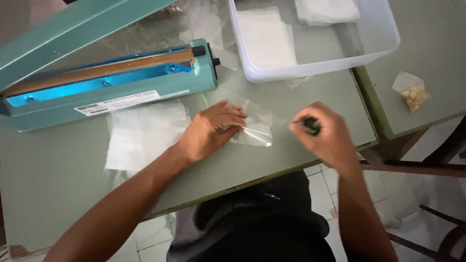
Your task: A person uses scissors to cut small plastic bags or sleeves at a workstation.
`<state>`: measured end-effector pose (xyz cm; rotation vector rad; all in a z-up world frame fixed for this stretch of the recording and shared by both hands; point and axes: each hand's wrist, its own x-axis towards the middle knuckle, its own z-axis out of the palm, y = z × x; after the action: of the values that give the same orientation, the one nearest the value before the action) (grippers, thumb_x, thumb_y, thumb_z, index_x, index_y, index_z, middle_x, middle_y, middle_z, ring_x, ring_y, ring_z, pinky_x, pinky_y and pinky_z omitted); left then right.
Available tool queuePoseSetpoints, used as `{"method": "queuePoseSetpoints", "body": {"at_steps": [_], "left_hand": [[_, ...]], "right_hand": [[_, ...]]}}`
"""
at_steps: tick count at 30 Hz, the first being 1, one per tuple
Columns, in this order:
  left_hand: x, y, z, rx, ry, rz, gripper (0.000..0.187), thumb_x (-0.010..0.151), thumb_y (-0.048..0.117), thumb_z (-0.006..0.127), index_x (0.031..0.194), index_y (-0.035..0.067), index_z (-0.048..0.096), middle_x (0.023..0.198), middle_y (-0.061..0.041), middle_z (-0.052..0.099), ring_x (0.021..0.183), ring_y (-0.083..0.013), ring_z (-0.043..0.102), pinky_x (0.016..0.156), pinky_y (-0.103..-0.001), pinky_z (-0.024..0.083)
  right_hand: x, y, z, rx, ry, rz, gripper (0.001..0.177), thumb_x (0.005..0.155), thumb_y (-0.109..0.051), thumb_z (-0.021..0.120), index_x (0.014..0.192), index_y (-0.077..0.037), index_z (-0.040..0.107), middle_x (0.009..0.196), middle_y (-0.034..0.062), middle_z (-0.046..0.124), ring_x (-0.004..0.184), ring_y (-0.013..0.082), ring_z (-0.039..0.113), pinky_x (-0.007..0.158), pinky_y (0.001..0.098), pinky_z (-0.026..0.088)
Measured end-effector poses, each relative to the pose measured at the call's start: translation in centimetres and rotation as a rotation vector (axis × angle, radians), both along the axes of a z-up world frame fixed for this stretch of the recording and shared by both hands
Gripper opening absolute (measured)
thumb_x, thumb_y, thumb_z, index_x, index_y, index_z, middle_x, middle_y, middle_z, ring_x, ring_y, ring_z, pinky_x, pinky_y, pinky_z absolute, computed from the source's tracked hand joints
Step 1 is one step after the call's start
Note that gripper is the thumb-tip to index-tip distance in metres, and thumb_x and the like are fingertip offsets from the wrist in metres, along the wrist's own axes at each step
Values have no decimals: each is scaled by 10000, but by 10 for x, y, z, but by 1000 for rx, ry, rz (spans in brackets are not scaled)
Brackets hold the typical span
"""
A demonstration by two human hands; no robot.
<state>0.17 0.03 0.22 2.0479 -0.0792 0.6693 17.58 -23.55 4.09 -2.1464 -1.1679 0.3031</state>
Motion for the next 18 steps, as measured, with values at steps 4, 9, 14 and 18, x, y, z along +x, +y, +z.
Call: {"method": "queuePoseSetpoints", "body": {"at_steps": [4,9,14,18], "left_hand": [[2,9,-12,19,8,27,168,849,-15,784,956,114,806,1026,-139,788,1096,-424,724,1069,-628,457],[0,12,-14,129,-12,-7,162,881,67,839,998,118,740,1133,-86,769,1147,-273,724,1111,-499,490],[1,6,-4,80,22,-33,184,844,-5,795,976,123,796,1034,-146,778,1086,-437,724,1049,-621,471],[1,5,-20,254,71,-111,206,873,88,763,1038,200,815,1149,-163,763,1191,-436,674,1112,-614,413]], "right_hand": [[12,-20,23,0,-36,-67,101,937,-121,773,983,-66,702,879,135,653,811,322,679,716,427,537],[8,-37,41,-109,108,-110,64,883,-101,753,896,-65,703,883,33,688,815,153,642,774,279,508],[-5,-17,8,-17,94,42,96,880,-71,739,969,-49,714,852,146,687,799,329,718,745,458,571],[-19,2,-21,13,132,120,266,795,4,703,1024,-112,637,1032,111,682,945,364,708,834,482,548]]}}
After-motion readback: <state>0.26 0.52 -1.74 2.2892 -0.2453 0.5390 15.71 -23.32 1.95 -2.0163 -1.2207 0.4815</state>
